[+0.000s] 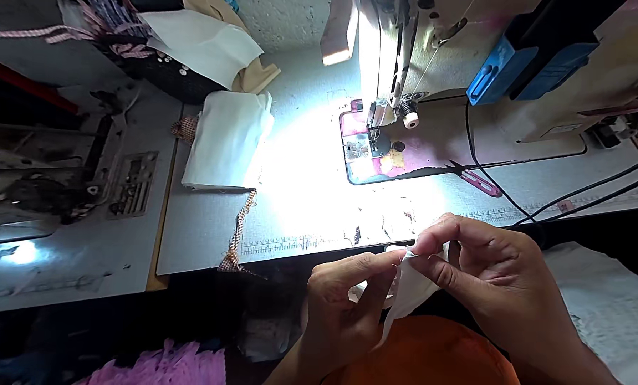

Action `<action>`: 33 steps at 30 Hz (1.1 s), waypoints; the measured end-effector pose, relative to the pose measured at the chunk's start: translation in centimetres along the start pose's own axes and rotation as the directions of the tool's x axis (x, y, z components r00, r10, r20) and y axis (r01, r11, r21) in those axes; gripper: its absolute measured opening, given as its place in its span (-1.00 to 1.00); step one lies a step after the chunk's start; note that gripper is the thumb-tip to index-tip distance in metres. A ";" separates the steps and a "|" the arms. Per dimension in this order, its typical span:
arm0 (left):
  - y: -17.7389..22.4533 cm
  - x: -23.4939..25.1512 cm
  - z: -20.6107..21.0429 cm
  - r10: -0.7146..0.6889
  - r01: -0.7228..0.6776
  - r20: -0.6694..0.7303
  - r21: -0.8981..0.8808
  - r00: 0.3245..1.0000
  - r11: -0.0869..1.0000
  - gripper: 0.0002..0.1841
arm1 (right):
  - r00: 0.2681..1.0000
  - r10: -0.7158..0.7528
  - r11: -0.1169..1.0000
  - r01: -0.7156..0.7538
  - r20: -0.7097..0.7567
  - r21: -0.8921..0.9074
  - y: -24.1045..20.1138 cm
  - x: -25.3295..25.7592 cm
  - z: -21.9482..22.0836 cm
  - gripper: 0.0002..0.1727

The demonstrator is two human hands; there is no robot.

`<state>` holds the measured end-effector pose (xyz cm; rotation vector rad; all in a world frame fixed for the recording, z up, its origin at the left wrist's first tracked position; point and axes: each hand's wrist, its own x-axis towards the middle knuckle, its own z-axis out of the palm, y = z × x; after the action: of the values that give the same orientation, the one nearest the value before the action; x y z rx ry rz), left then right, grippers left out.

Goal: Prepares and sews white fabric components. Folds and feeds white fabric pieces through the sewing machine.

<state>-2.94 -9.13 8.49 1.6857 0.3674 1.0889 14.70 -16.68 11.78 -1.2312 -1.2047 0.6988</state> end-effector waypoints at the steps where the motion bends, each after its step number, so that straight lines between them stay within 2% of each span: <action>1: 0.0 0.0 0.0 -0.002 0.002 0.002 -0.001 1.000 1.000 -0.81 | 1.000 -0.001 1.000 0.001 0.002 0.004 0.0 0.0 0.0 -0.95; 13: 0.0 0.0 0.0 0.041 -0.041 0.009 0.028 0.999 0.999 -0.83 | 1.000 0.011 1.000 -0.011 -0.003 0.001 0.0 0.1 0.0 -0.86; 17: 0.3 0.2 -0.1 0.060 -0.062 0.026 0.058 0.998 0.996 -0.75 | 0.995 -0.073 0.997 0.072 -0.070 -0.008 0.7 -0.1 0.5 -0.93; 20: 0.9 0.0 0.8 -0.028 0.049 -0.120 0.178 0.992 0.983 -0.79 | 0.987 -0.107 0.990 0.096 -0.117 -0.102 0.8 -0.1 0.9 -0.93; 22: 0.7 -0.6 1.6 -0.096 0.176 -0.251 0.318 0.963 0.932 -0.88 | 0.982 -0.137 0.982 0.118 -0.128 -0.148 0.9 0.0 1.0 -0.95; 24: 0.3 -1.2 1.8 -0.097 0.243 -0.334 0.431 0.937 0.869 -0.91 | 0.978 -0.173 0.976 0.155 -0.119 -0.150 1.2 0.2 1.0 -0.96; 27: 0.4 -1.7 2.0 -0.083 0.278 -0.381 0.494 0.921 0.824 -0.81 | 0.984 -0.164 0.984 0.158 -0.073 -0.079 2.0 0.3 1.3 -0.95; 29: 0.5 -1.9 2.1 -0.049 0.264 -0.399 0.505 0.916 0.822 -0.75 | 0.990 -0.129 0.991 0.131 -0.052 0.040 2.3 0.2 1.6 -0.93; 31: 0.4 -1.9 1.9 0.068 0.163 -0.366 0.563 0.928 0.810 -0.67 | 0.997 -0.075 0.973 0.080 -0.034 0.216 2.3 0.0 1.8 -0.91; 33: 0.7 -1.3 1.1 0.170 0.016 -0.270 0.574 0.948 0.819 -0.64 | 1.000 0.007 0.937 -0.001 -0.017 0.350 2.1 -0.4 1.7 -0.90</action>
<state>-2.96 -10.99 8.44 2.0621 0.9118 1.4063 13.36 -15.92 9.52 -0.9390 -1.0097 0.8626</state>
